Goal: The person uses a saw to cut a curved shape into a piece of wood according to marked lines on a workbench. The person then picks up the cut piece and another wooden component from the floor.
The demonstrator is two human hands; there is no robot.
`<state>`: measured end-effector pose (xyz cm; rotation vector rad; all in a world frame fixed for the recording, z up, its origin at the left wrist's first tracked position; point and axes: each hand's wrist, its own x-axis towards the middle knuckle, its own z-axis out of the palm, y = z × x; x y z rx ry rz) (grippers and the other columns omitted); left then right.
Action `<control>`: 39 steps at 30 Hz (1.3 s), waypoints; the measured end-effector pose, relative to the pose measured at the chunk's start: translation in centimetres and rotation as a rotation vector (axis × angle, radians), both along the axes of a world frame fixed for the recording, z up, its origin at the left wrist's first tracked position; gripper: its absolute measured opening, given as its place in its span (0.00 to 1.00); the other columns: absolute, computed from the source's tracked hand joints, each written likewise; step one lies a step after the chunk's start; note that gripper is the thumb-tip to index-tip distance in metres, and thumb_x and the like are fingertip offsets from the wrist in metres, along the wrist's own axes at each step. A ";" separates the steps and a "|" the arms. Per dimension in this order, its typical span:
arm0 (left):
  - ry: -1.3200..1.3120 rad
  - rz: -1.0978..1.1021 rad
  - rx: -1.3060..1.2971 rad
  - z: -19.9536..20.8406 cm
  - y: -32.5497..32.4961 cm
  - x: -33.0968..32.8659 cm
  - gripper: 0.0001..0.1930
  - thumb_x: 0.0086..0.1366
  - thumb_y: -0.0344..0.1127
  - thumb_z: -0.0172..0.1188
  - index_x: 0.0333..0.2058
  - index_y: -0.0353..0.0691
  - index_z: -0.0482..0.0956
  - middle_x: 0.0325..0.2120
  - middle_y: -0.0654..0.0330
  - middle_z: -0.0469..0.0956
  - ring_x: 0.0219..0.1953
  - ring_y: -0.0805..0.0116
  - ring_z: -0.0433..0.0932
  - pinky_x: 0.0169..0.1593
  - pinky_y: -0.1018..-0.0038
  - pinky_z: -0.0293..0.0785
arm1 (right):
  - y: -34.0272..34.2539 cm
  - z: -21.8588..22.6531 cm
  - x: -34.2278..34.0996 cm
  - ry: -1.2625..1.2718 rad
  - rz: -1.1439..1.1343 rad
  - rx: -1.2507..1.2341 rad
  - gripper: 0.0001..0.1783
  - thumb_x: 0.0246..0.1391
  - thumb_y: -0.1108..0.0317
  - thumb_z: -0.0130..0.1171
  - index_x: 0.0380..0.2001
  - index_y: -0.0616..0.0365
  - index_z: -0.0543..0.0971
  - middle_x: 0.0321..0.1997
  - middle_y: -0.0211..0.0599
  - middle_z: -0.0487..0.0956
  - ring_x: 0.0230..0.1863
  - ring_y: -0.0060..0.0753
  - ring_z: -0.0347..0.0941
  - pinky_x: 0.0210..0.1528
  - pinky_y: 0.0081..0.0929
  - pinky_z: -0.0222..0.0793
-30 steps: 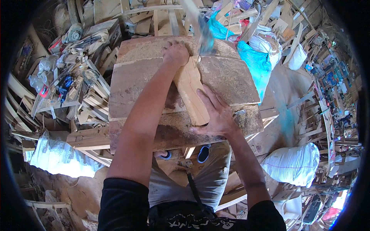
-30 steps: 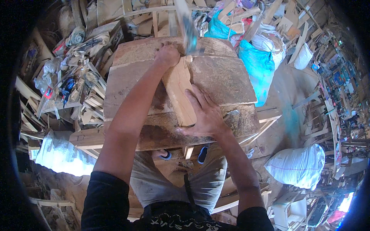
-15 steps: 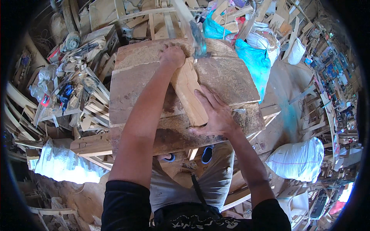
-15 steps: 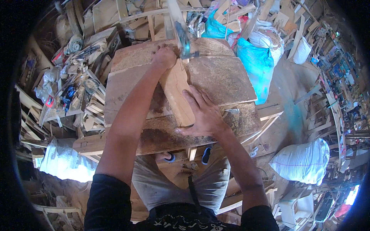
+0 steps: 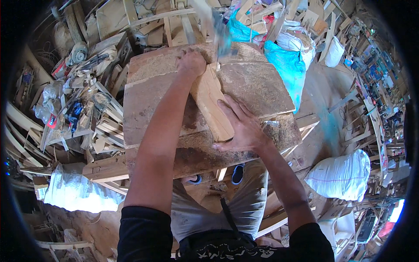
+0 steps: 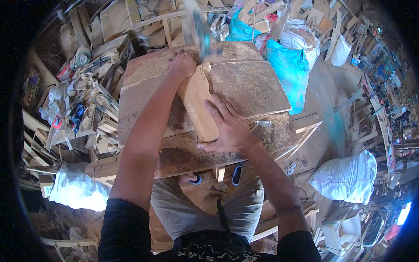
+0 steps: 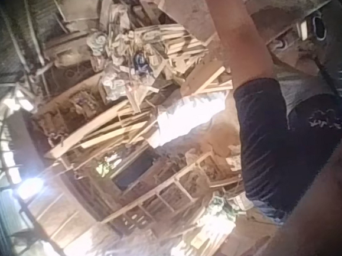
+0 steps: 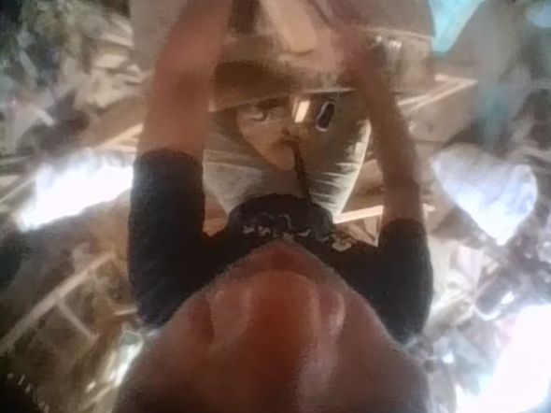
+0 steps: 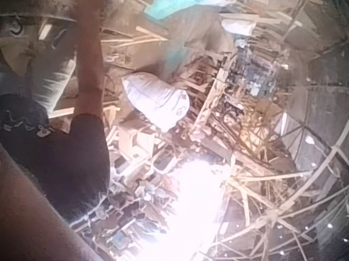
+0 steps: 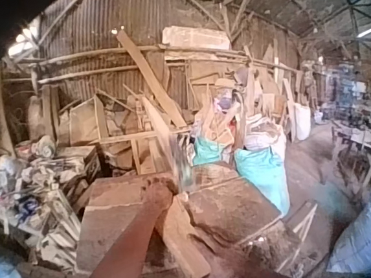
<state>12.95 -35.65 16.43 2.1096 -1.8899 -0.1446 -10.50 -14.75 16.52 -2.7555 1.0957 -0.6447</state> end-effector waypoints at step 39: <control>-0.002 0.008 0.078 0.6 -1.6 0.5 0.30 0.76 0.41 0.40 0.73 0.42 0.66 0.79 0.51 0.53 0.80 0.45 0.50 0.78 0.38 0.49 | -0.7 -0.2 1.3 -0.006 -0.047 0.024 0.69 0.39 0.29 0.77 0.74 0.62 0.63 0.79 0.56 0.58 0.77 0.67 0.59 0.77 0.58 0.61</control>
